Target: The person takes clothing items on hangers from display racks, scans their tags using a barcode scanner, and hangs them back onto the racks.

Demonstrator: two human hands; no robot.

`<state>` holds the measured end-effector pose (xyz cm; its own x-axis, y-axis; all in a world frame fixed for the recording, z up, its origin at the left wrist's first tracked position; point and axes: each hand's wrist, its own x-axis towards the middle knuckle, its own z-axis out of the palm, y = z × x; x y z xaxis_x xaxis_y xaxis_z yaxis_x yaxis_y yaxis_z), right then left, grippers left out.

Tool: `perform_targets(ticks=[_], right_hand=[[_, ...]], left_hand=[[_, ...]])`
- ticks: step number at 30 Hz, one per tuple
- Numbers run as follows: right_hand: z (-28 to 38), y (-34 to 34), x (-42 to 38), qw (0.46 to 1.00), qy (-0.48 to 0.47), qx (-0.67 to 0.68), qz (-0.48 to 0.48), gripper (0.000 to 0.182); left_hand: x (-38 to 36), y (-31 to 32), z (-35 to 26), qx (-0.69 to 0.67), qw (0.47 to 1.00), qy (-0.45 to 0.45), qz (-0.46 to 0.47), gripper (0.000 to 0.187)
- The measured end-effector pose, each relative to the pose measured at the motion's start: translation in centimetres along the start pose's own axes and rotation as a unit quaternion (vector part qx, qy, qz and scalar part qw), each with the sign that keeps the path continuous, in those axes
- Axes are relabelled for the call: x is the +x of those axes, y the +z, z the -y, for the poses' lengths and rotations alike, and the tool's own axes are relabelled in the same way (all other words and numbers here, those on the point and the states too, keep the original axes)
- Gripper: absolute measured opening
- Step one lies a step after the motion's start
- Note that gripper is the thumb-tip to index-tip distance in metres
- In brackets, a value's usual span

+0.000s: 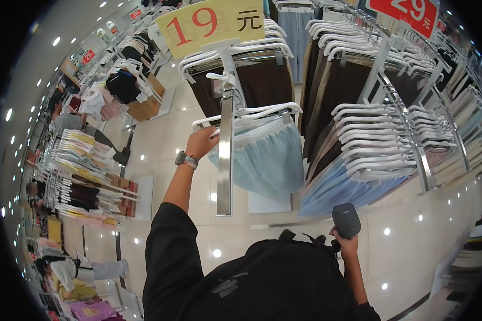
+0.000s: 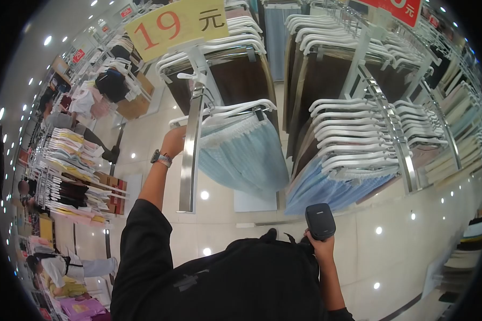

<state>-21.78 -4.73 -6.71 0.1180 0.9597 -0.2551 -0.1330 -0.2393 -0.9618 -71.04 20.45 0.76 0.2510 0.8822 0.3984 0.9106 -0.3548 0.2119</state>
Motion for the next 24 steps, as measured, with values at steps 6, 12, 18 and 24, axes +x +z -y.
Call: perform_targets(ticks=[6, 12, 18, 24], right_hand=[[-0.5, -0.3, -2.1, 0.999, 0.007, 0.024, -0.022, 0.017], [-0.3, -1.8, -3.7, 1.0, -0.009, 0.015, -0.019, 0.018], [-1.3, -4.8, -6.9, 0.998, -0.037, 0.032, -0.025, 0.018], [-0.8, -9.1, -12.0, 0.999, -0.034, 0.033, -0.016, 0.019]], left_hand=[[-1.1, -0.4, -1.7, 0.047, 0.999, -0.022, -0.004, 0.023], [-2.4, -3.0, -7.3, 0.042, 0.993, 0.027, -0.109, 0.026], [-7.1, -1.7, -13.6, -0.043, 0.997, -0.035, 0.055, 0.041], [-12.6, -6.2, -24.0, -0.175, 0.97, -0.094, 0.141, 0.033]])
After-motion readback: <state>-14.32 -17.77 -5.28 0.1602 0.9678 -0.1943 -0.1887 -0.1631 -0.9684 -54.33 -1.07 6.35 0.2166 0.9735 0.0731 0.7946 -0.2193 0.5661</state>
